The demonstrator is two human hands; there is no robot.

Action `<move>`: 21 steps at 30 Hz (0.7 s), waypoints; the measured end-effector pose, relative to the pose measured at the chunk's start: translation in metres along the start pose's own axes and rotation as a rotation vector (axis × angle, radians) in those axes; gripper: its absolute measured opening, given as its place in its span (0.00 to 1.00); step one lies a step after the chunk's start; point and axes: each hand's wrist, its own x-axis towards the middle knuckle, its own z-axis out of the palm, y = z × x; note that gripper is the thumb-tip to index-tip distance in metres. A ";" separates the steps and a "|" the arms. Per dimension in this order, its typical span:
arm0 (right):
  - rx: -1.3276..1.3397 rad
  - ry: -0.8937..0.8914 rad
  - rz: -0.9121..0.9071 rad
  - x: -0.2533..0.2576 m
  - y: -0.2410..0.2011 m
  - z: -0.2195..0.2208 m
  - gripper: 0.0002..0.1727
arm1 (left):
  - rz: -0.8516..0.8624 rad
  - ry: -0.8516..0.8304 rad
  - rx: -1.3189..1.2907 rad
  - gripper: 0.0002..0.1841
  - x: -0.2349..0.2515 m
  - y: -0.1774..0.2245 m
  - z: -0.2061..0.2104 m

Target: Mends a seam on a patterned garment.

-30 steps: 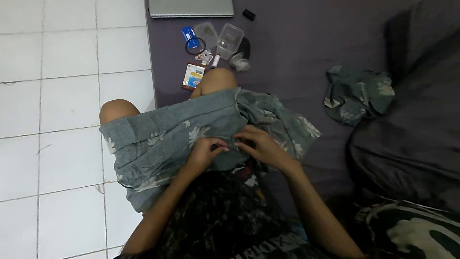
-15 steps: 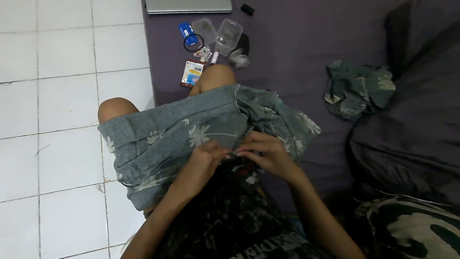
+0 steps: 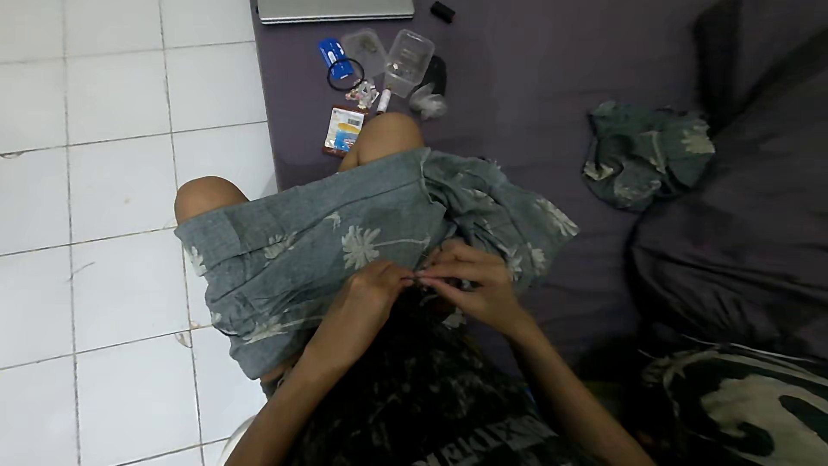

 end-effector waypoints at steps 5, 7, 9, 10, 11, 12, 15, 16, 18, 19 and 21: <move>0.044 0.011 -0.072 -0.004 0.006 -0.001 0.05 | 0.002 -0.011 -0.022 0.08 -0.001 -0.002 0.002; 0.076 0.013 -0.082 -0.006 0.006 -0.002 0.04 | -0.013 -0.005 -0.023 0.09 -0.001 -0.002 0.002; 0.085 -0.006 -0.073 -0.006 0.007 -0.006 0.04 | -0.025 0.003 -0.026 0.09 -0.002 -0.003 0.001; 0.077 -0.020 -0.066 -0.007 0.007 -0.008 0.04 | -0.027 0.003 -0.028 0.09 -0.002 -0.003 0.001; 0.059 -0.036 -0.054 -0.007 0.008 -0.010 0.04 | -0.023 0.001 -0.030 0.09 -0.002 -0.004 0.001; 0.027 -0.056 -0.035 -0.006 0.009 -0.012 0.06 | -0.018 -0.001 -0.034 0.09 -0.002 -0.004 0.001; -0.090 -0.099 0.059 -0.005 0.010 -0.022 0.09 | -0.008 -0.004 -0.039 0.09 -0.002 -0.005 0.001; -0.133 -0.104 0.090 -0.004 0.010 -0.026 0.09 | -0.008 -0.003 -0.036 0.08 -0.002 -0.005 0.002; -0.236 -0.097 0.136 -0.001 0.008 -0.033 0.11 | -0.014 -0.004 -0.029 0.08 -0.002 -0.005 0.001; -0.275 -0.078 0.141 0.001 0.007 -0.034 0.11 | -0.016 -0.003 -0.029 0.08 -0.002 -0.004 0.001; -0.255 -0.050 0.135 0.002 0.004 -0.034 0.12 | -0.017 -0.001 -0.029 0.08 -0.001 -0.004 0.001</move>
